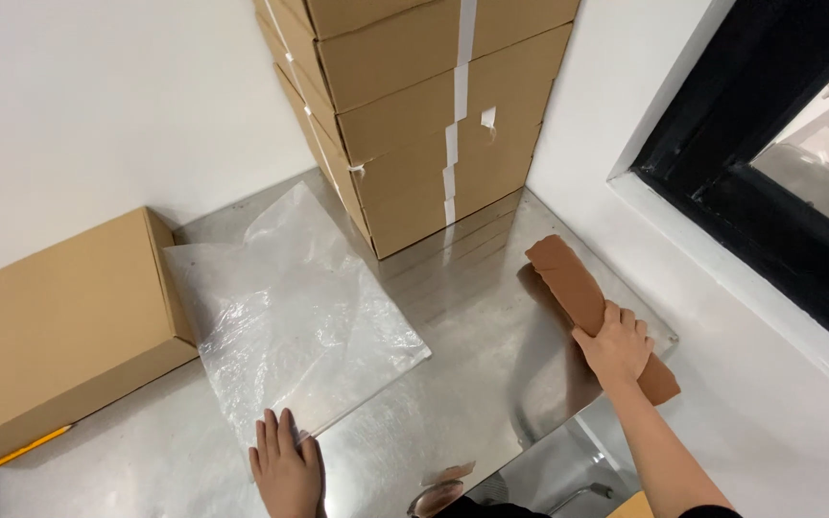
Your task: The person wraps a brown rectangular object in clear plastic wrap on a metal table, then places it into a cardboard box. They close the box and tie it with a white ribbon, securing it with a bow on top.
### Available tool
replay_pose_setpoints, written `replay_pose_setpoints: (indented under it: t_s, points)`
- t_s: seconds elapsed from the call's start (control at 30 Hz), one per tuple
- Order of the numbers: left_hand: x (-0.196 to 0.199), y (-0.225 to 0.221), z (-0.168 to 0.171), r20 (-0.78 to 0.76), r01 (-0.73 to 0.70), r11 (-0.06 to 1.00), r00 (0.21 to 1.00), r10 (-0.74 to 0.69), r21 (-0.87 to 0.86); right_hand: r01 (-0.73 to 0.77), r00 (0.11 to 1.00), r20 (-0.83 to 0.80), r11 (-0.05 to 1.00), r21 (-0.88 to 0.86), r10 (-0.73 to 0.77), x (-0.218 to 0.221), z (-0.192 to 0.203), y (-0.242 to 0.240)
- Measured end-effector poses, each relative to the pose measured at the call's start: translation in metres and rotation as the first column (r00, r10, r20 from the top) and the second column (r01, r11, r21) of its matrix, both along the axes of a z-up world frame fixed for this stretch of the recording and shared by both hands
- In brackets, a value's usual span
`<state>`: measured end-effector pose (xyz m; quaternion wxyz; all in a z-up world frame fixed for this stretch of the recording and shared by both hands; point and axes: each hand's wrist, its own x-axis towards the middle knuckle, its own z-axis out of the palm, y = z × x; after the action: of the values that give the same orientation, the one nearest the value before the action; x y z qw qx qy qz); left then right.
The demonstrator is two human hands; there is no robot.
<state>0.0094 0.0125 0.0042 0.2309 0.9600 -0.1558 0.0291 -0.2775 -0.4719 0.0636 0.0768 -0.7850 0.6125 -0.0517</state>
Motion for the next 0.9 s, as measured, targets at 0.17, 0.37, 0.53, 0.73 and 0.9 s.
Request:
replay_pose_setpoints:
  t_s: [0.17,0.37,0.53,0.73,0.9]
  points:
    - [-0.008,0.004,0.004,0.127,0.059,0.998,0.99,-0.063,0.038,-0.047,0.999,0.017,0.991,-0.122,0.049,-0.003,-0.006,0.055]
    - [-0.013,0.016,0.006,0.107,0.108,0.993,0.988,-0.113,0.051,-0.077,0.994,0.073,0.994,-0.075,0.083,-0.002,0.004,0.132]
    - [-0.015,0.033,0.008,0.077,0.153,0.985,0.984,-0.159,0.085,-0.066,0.997,0.042,0.997,0.041,0.064,0.001,0.006,0.185]
    - [-0.008,0.062,-0.007,0.316,0.277,0.944,0.892,-0.322,0.18,-0.061,0.984,0.178,0.906,0.419,-0.016,0.018,0.061,0.258]
    - [0.011,0.089,-0.001,-0.02,0.485,0.852,0.871,-0.491,0.197,-0.004,0.922,0.28,0.72,0.694,-0.266,0.034,0.114,0.315]
